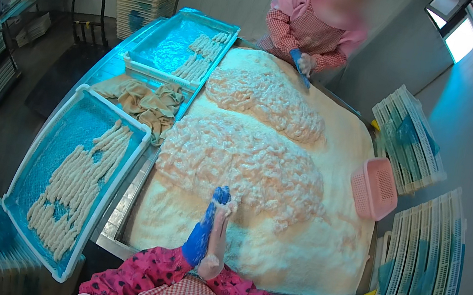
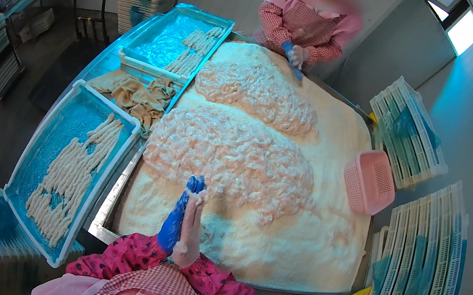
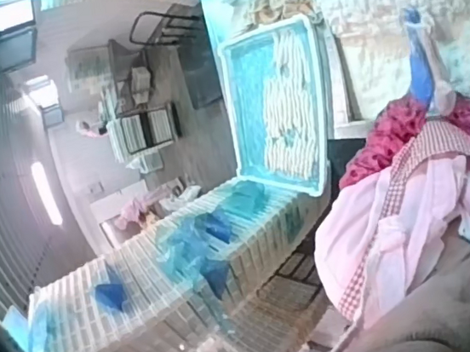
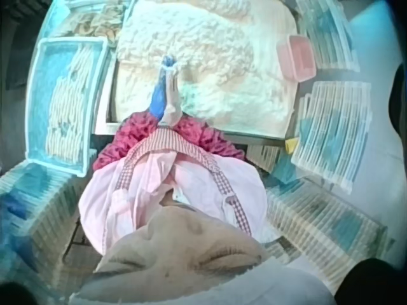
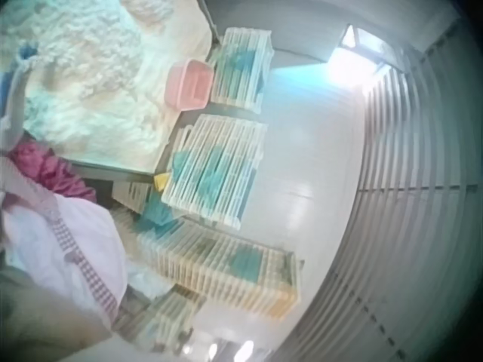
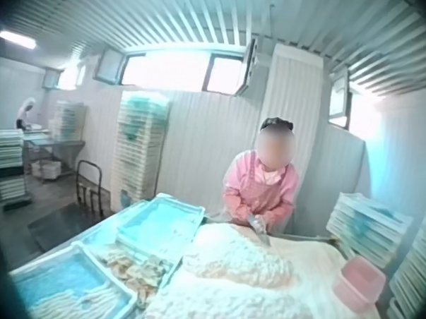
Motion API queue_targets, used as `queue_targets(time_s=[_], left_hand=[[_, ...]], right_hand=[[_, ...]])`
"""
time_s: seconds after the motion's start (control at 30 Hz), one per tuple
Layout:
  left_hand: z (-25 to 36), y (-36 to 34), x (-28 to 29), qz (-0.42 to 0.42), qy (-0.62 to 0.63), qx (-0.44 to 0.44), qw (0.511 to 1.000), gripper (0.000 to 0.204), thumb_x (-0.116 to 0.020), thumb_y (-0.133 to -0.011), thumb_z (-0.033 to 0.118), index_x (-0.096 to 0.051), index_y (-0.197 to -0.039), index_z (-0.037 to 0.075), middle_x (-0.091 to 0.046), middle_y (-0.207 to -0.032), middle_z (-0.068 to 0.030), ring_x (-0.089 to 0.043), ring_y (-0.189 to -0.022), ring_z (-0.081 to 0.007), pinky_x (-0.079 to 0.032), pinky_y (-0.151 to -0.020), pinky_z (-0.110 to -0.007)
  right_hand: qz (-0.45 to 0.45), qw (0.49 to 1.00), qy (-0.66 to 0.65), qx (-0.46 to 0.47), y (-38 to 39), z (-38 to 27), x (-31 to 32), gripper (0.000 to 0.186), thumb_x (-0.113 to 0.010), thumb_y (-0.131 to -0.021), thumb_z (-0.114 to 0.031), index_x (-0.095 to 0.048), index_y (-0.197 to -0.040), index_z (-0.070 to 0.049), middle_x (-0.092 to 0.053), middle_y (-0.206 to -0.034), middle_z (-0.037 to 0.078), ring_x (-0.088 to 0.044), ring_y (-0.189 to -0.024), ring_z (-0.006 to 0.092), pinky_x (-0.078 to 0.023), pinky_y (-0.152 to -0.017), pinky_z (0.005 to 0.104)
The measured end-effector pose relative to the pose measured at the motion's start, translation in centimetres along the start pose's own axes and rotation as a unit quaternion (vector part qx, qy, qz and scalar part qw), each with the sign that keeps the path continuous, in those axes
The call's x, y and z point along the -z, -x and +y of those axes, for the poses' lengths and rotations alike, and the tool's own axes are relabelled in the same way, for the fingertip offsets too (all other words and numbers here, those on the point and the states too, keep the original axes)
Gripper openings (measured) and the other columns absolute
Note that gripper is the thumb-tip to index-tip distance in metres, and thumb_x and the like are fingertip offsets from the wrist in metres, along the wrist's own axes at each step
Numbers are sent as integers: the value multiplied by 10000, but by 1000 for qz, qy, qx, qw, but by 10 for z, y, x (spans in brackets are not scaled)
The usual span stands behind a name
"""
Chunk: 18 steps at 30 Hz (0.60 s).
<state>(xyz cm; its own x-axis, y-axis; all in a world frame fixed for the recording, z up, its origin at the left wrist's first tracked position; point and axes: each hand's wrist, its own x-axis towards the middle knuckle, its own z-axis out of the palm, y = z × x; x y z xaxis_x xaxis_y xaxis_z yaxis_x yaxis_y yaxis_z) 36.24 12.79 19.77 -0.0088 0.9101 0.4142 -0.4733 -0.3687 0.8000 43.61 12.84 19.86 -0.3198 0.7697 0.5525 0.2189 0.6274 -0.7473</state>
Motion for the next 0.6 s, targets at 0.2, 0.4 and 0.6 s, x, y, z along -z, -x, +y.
queue_targets(time_s=[0.2,0.4,0.6], left_hand=[[-16,8,25,29,-25,126,991,545,-395,-944,278,-203,-1408,66,-181,-1464,-114,-216,-1336,-236,-198,-1073,-351],[-59,49,79,-65,-155,290,942,513,-435,-935,254,-281,-1377,42,-313,-1415,-107,-292,-1306,-241,-266,-1043,-328],[-26,25,28,35,72,155,985,586,-398,-935,315,-193,-1401,25,-213,-1449,-133,-214,-1334,-236,-160,-1081,-349]], right_hand=[[42,997,-46,-38,14,6,-8,960,-130,-788,-736,-25,-1414,-15,-26,-1476,182,1,-1365,312,13,-1092,407],[120,971,-163,-126,12,19,4,1016,-224,-722,-787,-41,-1427,-79,-44,-1485,133,-29,-1369,256,34,-1097,398],[-58,984,-118,-123,21,6,-4,957,-289,-747,-698,-63,-1419,-55,-73,-1472,160,-57,-1362,280,-5,-1096,403]])
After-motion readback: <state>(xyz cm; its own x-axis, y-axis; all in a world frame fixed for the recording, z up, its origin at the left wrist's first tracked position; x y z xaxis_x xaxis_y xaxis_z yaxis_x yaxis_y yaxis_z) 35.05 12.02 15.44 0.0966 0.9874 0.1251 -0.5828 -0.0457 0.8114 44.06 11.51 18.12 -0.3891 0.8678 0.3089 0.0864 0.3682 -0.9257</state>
